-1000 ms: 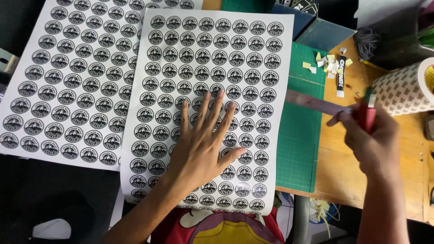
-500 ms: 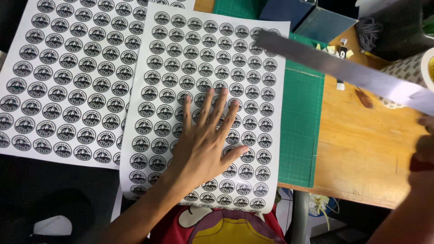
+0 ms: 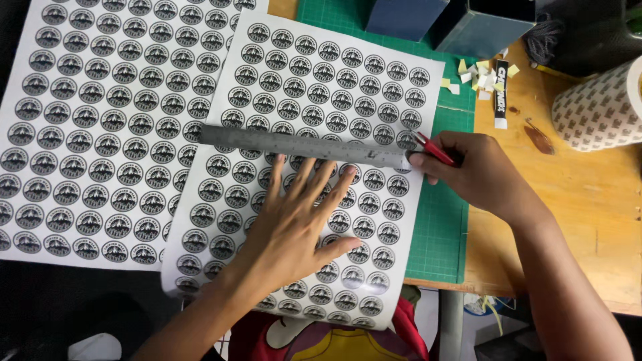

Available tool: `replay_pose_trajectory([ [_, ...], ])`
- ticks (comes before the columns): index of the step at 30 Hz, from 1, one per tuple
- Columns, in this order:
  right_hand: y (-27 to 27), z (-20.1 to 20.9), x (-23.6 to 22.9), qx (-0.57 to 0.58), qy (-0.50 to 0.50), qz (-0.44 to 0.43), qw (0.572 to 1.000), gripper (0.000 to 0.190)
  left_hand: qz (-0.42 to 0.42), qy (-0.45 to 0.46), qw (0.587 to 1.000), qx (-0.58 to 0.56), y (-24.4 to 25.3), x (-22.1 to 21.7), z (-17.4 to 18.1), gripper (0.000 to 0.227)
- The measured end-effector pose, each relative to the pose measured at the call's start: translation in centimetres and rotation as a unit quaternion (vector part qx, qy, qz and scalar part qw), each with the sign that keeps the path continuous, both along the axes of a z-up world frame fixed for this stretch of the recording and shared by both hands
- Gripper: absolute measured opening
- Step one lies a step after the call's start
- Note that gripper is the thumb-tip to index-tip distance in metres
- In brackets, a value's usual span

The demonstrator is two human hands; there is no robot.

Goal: The person cuts small rectangular stickers from a sheet using a craft knife and a metal ruler on a green cutting mat.

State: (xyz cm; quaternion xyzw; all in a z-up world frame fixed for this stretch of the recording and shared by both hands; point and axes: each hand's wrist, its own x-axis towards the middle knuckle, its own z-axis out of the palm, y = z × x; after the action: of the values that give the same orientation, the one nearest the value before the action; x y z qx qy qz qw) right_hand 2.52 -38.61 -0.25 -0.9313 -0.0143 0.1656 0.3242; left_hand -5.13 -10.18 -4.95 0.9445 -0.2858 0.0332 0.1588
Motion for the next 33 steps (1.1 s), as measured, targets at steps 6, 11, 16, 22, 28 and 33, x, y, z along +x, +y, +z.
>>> replay_pose_trajectory([
  [6, -1.0, -0.8, -0.5, 0.044, 0.069, 0.02, 0.996, 0.039, -0.105, 0.042, 0.993, 0.041, 4.7, 1.3, 1.9, 0.101],
  [11, -1.3, 0.9, -1.4, 0.119, 0.18, 0.123, 0.969, 0.031, -0.047, 0.074, 0.996, -0.02, 4.7, 0.9, 2.9, 0.073],
  [16, -0.8, 0.0, -2.0, 0.174, 0.172, 0.141, 0.959, 0.028, 0.105, 0.04, 0.993, 0.042, 0.3, -0.7, 1.0, 0.082],
  [22, -0.6, -0.8, -2.5, 0.122, 0.181, 0.081, 0.973, 0.018, 0.018, 0.084, 0.993, 0.075, 2.8, 1.2, 2.2, 0.097],
  [28, 0.4, 0.4, -3.2, 0.078, 0.216, 0.109, 0.967, 0.068, -0.068, 0.123, 0.99, 0.012, 5.6, 2.8, 4.0, 0.097],
  [33, 0.4, -0.1, -4.1, 0.098, 0.131, 0.169, 0.972, 0.073, 0.04, 0.022, 0.994, 0.101, 2.3, 0.3, 3.4, 0.087],
])
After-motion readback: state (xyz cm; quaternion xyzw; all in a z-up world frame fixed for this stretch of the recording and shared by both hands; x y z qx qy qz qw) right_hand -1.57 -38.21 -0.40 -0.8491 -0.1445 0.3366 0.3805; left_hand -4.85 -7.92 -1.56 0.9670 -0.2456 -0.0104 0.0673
